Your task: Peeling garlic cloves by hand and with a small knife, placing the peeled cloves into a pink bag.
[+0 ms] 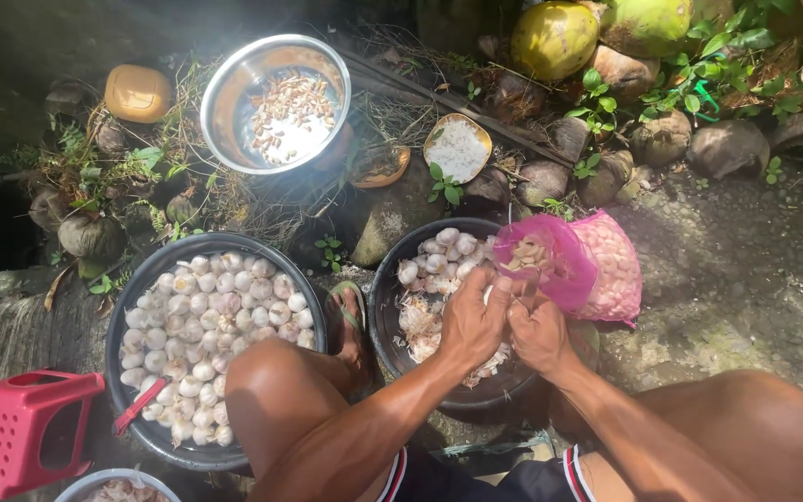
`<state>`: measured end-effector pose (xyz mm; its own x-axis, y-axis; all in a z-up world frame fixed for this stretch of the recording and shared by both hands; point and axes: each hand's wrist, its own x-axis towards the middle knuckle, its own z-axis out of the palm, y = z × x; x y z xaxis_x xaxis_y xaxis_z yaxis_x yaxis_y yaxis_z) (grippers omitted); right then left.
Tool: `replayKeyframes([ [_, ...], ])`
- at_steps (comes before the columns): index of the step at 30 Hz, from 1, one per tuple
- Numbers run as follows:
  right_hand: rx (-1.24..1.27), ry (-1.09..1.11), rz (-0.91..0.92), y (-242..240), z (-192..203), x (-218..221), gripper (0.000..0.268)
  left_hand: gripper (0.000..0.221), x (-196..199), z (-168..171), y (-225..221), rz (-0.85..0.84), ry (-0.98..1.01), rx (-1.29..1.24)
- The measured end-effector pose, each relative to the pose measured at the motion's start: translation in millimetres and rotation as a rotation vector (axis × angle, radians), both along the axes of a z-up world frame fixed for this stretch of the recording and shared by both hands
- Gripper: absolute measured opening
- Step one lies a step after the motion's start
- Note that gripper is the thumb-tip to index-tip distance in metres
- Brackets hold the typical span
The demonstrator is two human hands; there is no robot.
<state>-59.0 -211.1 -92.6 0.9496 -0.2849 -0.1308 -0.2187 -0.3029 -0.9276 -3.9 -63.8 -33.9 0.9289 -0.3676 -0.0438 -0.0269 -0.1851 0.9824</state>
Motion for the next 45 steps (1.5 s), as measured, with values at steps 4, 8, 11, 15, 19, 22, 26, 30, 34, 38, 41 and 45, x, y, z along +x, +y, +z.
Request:
replayKeyframes([
  [4, 0.045, -0.050, 0.017, 3.3, 18.6, 7.9, 0.026, 0.035, 3.8, 3.6, -6.7, 0.077, -0.085, -0.069],
  [8, 0.093, -0.171, 0.019, -0.9, 17.4, 25.8, 0.030, 0.030, 10.3, 0.4, -12.3, 0.162, -0.166, -0.072],
  [11, 0.171, -0.258, -0.003, 2.5, 17.6, 37.5, 0.028, 0.027, 15.5, 7.5, -11.9, 0.226, -0.197, -0.088],
  [15, 0.389, -0.221, 0.017, 9.8, 33.0, 52.8, 0.029, 0.023, 35.2, 25.1, -6.4, 0.161, -0.177, -0.093],
  [19, 0.503, -0.193, 0.040, 5.0, 27.6, 50.5, 0.036, 0.025, 49.1, 37.4, 5.7, 0.093, -0.222, -0.070],
  [22, 0.450, -0.235, 0.020, -2.8, 22.3, 43.5, 0.030, 0.031, 45.2, 36.2, 6.3, 0.005, -0.200, -0.011],
  [26, 0.126, -0.241, 0.071, -6.0, 28.9, 31.5, 0.035, 0.053, 37.2, 22.9, -1.6, -0.025, 0.016, 0.085],
  [30, -0.015, -0.195, -0.042, -4.1, -11.1, 9.6, 0.019, 0.048, 24.9, 7.4, -7.7, 0.015, 0.161, 0.113],
  [34, -0.086, -0.193, -0.069, 18.6, 26.2, 15.4, 0.025, 0.037, 21.5, 19.5, -12.8, 0.072, 0.162, 0.132],
  [38, -0.167, -0.245, -0.065, 17.9, 31.4, 31.8, 0.034, 0.028, 32.3, 24.4, -12.9, 0.119, -0.030, 0.090],
  [41, -0.121, -0.320, -0.054, 19.3, 35.6, 42.4, 0.029, 0.024, 39.0, 25.8, -10.2, 0.137, -0.133, 0.042],
  [45, -0.103, -0.358, -0.046, 22.6, 51.1, 41.6, 0.029, 0.024, 36.7, 20.0, -16.3, 0.180, -0.212, -0.040],
])
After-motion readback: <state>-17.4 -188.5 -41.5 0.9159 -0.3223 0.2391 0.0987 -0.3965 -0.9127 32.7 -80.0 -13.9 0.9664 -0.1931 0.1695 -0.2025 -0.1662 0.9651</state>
